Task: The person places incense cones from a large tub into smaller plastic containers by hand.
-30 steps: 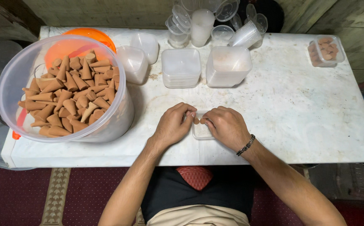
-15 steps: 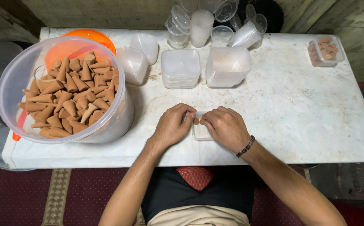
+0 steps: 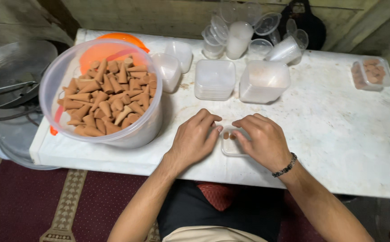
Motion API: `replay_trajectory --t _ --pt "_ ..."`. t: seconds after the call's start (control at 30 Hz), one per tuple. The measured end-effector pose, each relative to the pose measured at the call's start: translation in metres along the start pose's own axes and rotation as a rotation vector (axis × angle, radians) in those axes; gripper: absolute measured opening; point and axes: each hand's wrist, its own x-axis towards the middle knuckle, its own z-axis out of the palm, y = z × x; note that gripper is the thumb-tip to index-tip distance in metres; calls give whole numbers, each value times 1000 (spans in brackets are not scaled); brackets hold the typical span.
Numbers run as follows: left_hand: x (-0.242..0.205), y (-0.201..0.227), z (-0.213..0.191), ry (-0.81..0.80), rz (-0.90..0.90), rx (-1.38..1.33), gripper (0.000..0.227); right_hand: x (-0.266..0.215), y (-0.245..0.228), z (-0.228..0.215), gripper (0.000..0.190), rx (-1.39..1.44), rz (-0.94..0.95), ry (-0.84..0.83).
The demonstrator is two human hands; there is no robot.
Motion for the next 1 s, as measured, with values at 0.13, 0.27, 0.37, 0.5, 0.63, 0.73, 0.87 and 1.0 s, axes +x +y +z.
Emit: replay_trajectory --t 0.13,0.27,0.37,0.5,0.63,0.73,0.87,1.0 --pt "-13 31 -50 147 109 19 18 31 -33 -17 12 103 -110 121" --pt "-28 49 -108 298 213 78 19 67 -73 -26 12 254 -254 210" --pt "-35 46 -148 352 227 179 14 90 -97 -26 9 267 -390 225" --pt "-35 21 -192 301 134 227 14 114 -116 -17 8 233 -543 200" --pt "-28 -6 -212 169 22 314 12 124 -126 -6 3 226 -566 198" --pt "-20 -21 -215 -21 8 372 18 125 -127 -1 5 235 -553 199" --pt "-9 -22 -210 -167 -109 449 11 126 -126 3 9 246 -513 195" --pt "-1 -35 -205 -203 -206 530 4 126 -125 3 13 247 -492 192"
